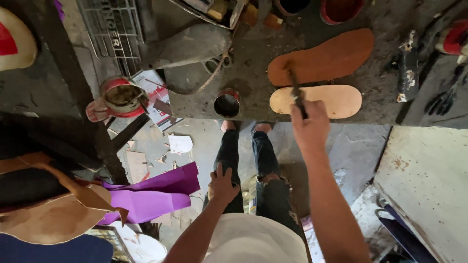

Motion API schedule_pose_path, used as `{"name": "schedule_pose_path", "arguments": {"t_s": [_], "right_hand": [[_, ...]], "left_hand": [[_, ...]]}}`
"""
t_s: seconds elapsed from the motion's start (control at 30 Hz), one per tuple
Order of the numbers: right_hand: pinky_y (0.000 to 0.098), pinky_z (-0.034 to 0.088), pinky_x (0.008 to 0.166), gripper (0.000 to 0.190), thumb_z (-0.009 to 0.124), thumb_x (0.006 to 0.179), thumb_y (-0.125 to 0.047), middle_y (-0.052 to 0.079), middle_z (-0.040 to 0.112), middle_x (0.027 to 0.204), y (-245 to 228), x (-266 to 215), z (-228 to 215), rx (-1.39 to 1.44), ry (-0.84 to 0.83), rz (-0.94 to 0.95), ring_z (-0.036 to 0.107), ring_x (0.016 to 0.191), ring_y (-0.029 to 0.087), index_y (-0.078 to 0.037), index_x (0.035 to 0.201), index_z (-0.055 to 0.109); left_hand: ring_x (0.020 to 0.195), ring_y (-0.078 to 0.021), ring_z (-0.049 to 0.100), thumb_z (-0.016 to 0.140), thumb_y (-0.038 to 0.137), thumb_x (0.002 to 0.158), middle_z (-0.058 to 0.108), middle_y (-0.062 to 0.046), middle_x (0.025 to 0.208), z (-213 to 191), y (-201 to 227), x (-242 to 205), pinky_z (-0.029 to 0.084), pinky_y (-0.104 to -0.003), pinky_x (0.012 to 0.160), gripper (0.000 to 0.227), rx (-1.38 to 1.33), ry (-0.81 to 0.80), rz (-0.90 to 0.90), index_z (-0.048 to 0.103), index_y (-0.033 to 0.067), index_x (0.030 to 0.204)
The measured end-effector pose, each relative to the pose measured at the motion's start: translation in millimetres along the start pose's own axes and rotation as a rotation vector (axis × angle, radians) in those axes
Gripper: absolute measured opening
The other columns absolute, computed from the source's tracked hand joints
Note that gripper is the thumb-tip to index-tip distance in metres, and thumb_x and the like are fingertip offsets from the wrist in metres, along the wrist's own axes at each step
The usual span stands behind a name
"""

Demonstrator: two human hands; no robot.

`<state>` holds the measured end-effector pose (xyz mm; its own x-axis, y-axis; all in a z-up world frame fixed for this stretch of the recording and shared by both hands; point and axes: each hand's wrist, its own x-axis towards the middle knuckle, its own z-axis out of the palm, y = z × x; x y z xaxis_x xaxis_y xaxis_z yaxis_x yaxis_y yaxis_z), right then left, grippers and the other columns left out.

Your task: The person uses a brush to apply a brown liquid to two shoe insoles placed on a workbench. They coat the surface of the insoles thoroughly, then lift one to inspect the edges before placing it back down.

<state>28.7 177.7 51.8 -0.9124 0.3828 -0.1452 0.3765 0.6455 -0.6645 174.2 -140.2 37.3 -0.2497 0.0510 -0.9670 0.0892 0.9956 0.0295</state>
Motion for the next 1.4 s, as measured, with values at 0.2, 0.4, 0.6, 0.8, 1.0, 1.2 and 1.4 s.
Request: {"name": "schedule_pose_path", "arguments": {"t_s": [0.2,0.4,0.6,0.8,1.0,1.2,1.4], "right_hand": [[0.0417,0.052,0.067,0.02,0.075,0.097,-0.031,0.01,0.059,0.088,0.1,1.5,-5.1,0.023,0.044,0.006,0.066,0.075,0.034,-0.011,0.098,0.074],[0.0381,0.053,0.068,0.02,0.075,0.098,-0.034,0.008,0.061,0.087,15.4,-1.3,-7.1,0.064,0.018,0.028,0.067,0.073,0.029,-0.015,0.101,0.077],[0.0443,0.055,0.066,0.023,0.074,0.1,-0.033,0.012,0.064,0.089,-3.6,-1.9,-17.9,0.103,-0.061,0.05,0.067,0.07,0.035,-0.011,0.105,0.077],[0.0394,0.052,0.056,0.017,0.073,0.103,-0.024,0.011,0.058,0.087,-3.1,0.1,-28.9,0.12,-0.059,0.13,0.065,0.063,0.03,-0.007,0.103,0.073],[0.0327,0.043,0.055,0.022,0.07,0.111,-0.014,0.007,0.057,0.072,70.2,14.1,-50.3,0.175,0.246,0.189,0.053,0.055,0.017,-0.009,0.091,0.062],[0.0432,0.05,0.07,0.019,0.077,0.106,-0.013,0.02,0.06,0.082,80.4,10.1,-73.1,0.118,0.202,0.072,0.064,0.074,0.034,0.002,0.096,0.071],[0.0455,0.052,0.074,0.022,0.084,0.099,-0.02,0.02,0.062,0.086,96.5,17.0,-81.8,0.058,0.129,0.156,0.067,0.081,0.036,-0.001,0.103,0.075]], "left_hand": [[0.14,-0.0418,0.041,0.06,0.055,0.091,0.021,-0.016,0.166,-0.7,1.7,2.3,0.06,-0.053,0.092,0.074,0.001,0.016,0.005,0.039,0.0251,0.155],[0.141,-0.0426,0.041,0.06,0.056,0.091,0.021,-0.017,0.166,-7.6,3.7,-0.9,0.06,-0.052,0.092,0.075,0.007,0.002,0.016,0.038,0.0245,0.155],[0.141,-0.043,0.04,0.057,0.057,0.09,0.019,-0.018,0.167,-6.6,3.2,4.1,0.06,-0.053,0.091,0.077,0.03,-0.028,0.016,0.037,0.0239,0.156],[0.142,-0.0433,0.04,0.057,0.057,0.091,0.019,-0.017,0.167,-11.8,2.3,2.6,0.06,-0.053,0.094,0.076,0.007,-0.012,0.014,0.037,0.024,0.156],[0.142,-0.0415,0.04,0.057,0.057,0.09,0.019,-0.016,0.168,-18.4,7.4,1.6,0.059,-0.052,0.095,0.077,0.012,-0.041,-0.016,0.037,0.0242,0.157],[0.141,-0.0408,0.04,0.056,0.059,0.089,0.018,-0.015,0.168,-8.1,6.5,6.3,0.059,-0.053,0.095,0.077,0.032,-0.032,-0.016,0.037,0.0255,0.156],[0.14,-0.043,0.041,0.055,0.059,0.09,0.017,-0.016,0.168,-10.9,6.5,12.0,0.06,-0.055,0.093,0.077,0.026,-0.011,0.017,0.036,0.0249,0.156]]}}
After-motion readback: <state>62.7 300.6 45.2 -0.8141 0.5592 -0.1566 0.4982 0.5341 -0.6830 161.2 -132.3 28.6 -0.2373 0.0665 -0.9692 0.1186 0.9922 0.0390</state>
